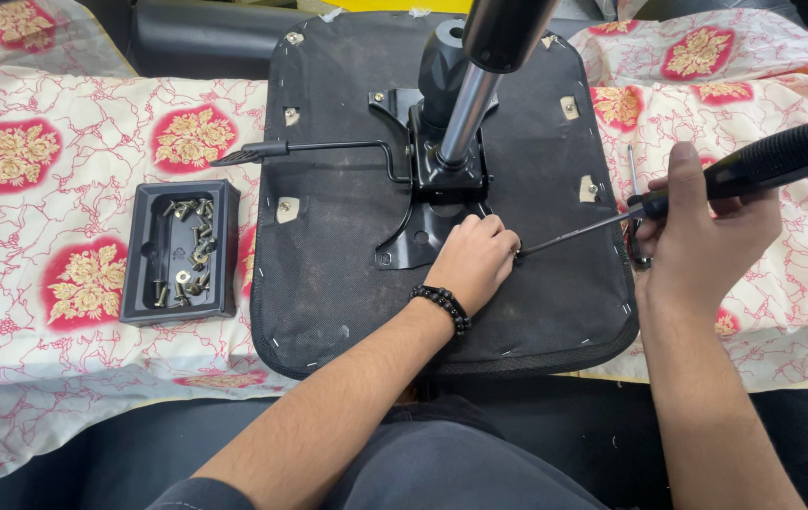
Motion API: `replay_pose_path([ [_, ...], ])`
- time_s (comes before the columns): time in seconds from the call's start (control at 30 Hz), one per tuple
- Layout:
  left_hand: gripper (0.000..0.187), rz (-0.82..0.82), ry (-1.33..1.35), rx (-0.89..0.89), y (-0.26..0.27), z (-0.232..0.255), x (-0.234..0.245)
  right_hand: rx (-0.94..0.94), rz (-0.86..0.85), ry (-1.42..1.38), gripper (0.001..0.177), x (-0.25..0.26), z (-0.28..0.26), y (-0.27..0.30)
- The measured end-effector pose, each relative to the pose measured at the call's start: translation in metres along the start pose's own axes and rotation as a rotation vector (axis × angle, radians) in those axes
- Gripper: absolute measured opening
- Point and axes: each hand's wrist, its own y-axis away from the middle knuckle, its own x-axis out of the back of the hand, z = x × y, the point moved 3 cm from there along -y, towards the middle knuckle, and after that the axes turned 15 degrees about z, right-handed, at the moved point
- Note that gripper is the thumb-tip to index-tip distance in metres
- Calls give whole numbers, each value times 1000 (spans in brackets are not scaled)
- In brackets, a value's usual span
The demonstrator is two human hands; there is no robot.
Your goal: The person uses a screwdriver to tighten screws on the underside of an office chair base, securing the mounting plate to the seat. They then use a T-handle Allen wrench to tighten additional bolts on the central column.
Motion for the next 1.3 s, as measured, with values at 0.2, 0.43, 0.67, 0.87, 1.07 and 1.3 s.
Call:
replay_pose_path([
  [0.2,12,-8,-10,-27,-2,6,0,4,82,34,32,3,7,-7],
  [0.43,13,-37,-54,-116,-5,6,-4,-79,79,-5,33,1,3,-8],
  [0.67,9,-84,-32,-184,-11,1,-4,-262,1,-45,24,-4,-10,0],
  [0.87,9,-83,20,-143,-11,-1,-2,-83,-90,93,21,-10,-13,20],
  [1.07,11,-93,1,-176,-13,-2,-2,45,-178,137,22,-28,-18,24],
  [1.3,11,-108,6,-174,-14,-2,-2,-11,-140,-283,26,-39,-41,16],
])
